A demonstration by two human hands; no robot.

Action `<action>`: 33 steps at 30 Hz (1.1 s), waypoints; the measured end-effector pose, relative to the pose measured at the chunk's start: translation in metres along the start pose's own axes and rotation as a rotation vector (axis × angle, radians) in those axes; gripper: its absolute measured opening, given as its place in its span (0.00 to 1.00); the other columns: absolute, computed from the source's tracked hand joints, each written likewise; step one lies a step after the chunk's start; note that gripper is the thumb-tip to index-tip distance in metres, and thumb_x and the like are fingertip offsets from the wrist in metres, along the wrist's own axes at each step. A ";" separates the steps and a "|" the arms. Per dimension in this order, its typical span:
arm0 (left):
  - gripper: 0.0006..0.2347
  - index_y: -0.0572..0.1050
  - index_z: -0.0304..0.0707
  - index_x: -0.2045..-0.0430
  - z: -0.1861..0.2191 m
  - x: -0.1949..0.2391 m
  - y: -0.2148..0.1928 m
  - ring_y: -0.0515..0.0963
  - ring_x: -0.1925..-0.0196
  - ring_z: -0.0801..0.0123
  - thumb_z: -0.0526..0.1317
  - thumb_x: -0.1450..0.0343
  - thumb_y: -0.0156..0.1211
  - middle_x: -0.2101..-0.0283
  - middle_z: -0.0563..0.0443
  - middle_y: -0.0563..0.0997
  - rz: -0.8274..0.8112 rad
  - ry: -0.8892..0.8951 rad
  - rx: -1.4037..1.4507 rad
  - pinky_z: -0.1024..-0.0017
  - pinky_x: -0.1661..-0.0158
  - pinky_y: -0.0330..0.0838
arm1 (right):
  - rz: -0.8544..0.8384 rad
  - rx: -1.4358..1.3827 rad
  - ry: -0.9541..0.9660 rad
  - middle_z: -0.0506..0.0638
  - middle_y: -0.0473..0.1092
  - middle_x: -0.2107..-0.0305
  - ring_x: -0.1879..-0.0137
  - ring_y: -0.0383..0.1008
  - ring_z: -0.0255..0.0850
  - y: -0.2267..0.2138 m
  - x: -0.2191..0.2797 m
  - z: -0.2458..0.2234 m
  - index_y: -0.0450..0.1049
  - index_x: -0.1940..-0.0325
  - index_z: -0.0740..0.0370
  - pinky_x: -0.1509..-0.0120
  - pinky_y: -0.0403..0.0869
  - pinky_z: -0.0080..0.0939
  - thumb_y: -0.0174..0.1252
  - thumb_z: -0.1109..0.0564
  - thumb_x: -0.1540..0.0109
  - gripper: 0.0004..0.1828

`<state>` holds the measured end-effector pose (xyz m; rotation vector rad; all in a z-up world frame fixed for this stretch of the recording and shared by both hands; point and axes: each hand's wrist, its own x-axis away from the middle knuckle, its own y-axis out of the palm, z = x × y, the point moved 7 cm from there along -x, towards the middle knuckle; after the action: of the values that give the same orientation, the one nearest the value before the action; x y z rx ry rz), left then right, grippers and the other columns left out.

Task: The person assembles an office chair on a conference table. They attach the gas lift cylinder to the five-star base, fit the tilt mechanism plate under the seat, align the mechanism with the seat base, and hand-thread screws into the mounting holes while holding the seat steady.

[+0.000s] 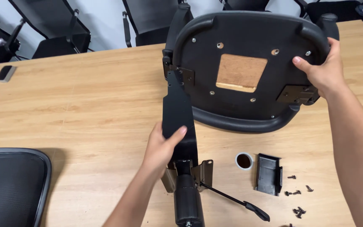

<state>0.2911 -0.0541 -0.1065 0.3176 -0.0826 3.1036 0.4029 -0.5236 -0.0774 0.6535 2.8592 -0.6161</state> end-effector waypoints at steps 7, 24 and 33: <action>0.15 0.69 0.28 0.51 -0.016 0.017 -0.009 0.78 0.49 0.70 0.34 0.29 0.61 0.51 0.44 0.80 0.071 0.067 0.360 0.71 0.47 0.71 | 0.000 -0.047 -0.087 0.54 0.68 0.41 0.36 0.72 0.44 -0.001 0.004 0.016 0.56 0.26 0.60 0.34 0.76 0.43 0.64 0.63 0.32 0.33; 0.19 0.66 0.27 0.44 0.058 0.074 -0.008 0.75 0.43 0.67 0.34 0.29 0.61 0.45 0.42 0.76 -0.026 0.277 0.340 0.69 0.42 0.68 | -0.219 -0.080 -0.114 0.54 0.71 0.42 0.37 0.72 0.44 0.067 0.080 -0.037 0.61 0.28 0.60 0.35 0.72 0.43 0.64 0.70 0.41 0.38; 0.19 0.67 0.27 0.44 0.094 0.105 -0.016 0.77 0.45 0.69 0.34 0.28 0.60 0.46 0.43 0.78 -0.033 0.362 0.366 0.72 0.43 0.71 | -0.378 0.808 -0.103 0.67 0.75 0.50 0.41 0.75 0.59 0.088 0.033 -0.084 0.65 0.36 0.68 0.36 0.73 0.49 0.80 0.52 0.53 0.46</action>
<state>0.2076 -0.0415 0.0075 -0.2402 0.4927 3.0676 0.4085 -0.4034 -0.0408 0.1265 2.5713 -1.8353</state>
